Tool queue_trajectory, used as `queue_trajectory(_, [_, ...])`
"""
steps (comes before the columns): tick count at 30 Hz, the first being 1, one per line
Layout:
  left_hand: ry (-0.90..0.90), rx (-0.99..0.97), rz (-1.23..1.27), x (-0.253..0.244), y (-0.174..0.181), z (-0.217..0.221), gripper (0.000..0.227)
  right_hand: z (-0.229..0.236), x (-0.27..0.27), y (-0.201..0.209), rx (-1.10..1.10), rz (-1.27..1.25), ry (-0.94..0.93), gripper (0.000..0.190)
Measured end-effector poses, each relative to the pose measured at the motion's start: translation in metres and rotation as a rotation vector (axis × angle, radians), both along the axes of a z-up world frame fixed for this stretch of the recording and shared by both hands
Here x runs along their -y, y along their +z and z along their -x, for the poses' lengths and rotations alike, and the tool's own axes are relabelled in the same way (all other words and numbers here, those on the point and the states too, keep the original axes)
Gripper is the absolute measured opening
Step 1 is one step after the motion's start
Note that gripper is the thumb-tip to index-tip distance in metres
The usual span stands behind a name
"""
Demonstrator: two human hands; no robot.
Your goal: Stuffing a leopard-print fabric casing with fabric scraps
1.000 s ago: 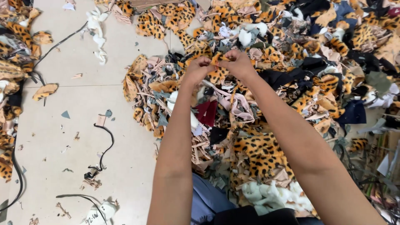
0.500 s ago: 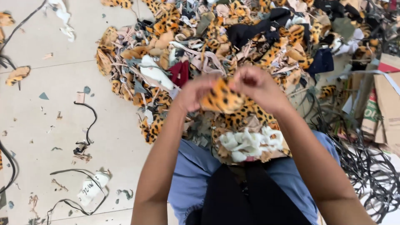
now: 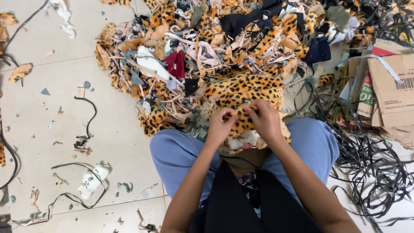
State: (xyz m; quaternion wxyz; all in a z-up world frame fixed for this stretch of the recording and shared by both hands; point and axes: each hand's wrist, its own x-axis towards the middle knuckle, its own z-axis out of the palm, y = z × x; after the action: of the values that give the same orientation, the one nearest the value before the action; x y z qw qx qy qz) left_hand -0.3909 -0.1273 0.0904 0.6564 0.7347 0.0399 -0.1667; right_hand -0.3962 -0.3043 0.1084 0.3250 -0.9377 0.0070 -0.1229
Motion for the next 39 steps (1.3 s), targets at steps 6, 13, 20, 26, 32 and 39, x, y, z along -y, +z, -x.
queue_trajectory(6, [0.184,0.104,-0.16,0.001,0.016,-0.002,0.026,-0.015,0.0,-0.024,0.069,0.047,-0.116,0.035])
queue_trajectory(13, [0.158,0.319,-0.214,-0.009,-0.024,-0.006,0.012,-0.017,0.01,-0.038,0.28,0.211,-0.016,0.022])
queue_trajectory(20, [0.102,0.4,-0.267,-0.011,-0.027,-0.01,0.007,-0.014,0.009,-0.031,0.367,0.256,0.017,0.008])
queue_trajectory(26, [0.103,0.767,-0.638,0.008,-0.001,0.008,0.016,-0.005,0.006,-0.018,0.414,0.335,0.043,0.012])
queue_trajectory(32, [0.055,0.932,-0.612,0.04,-0.002,0.04,0.031,0.01,0.006,-0.026,0.333,0.303,0.1,0.035])
queue_trajectory(39, [0.056,0.948,-0.71,0.044,-0.032,0.041,0.035,0.013,0.014,-0.058,0.276,0.253,0.109,0.044])
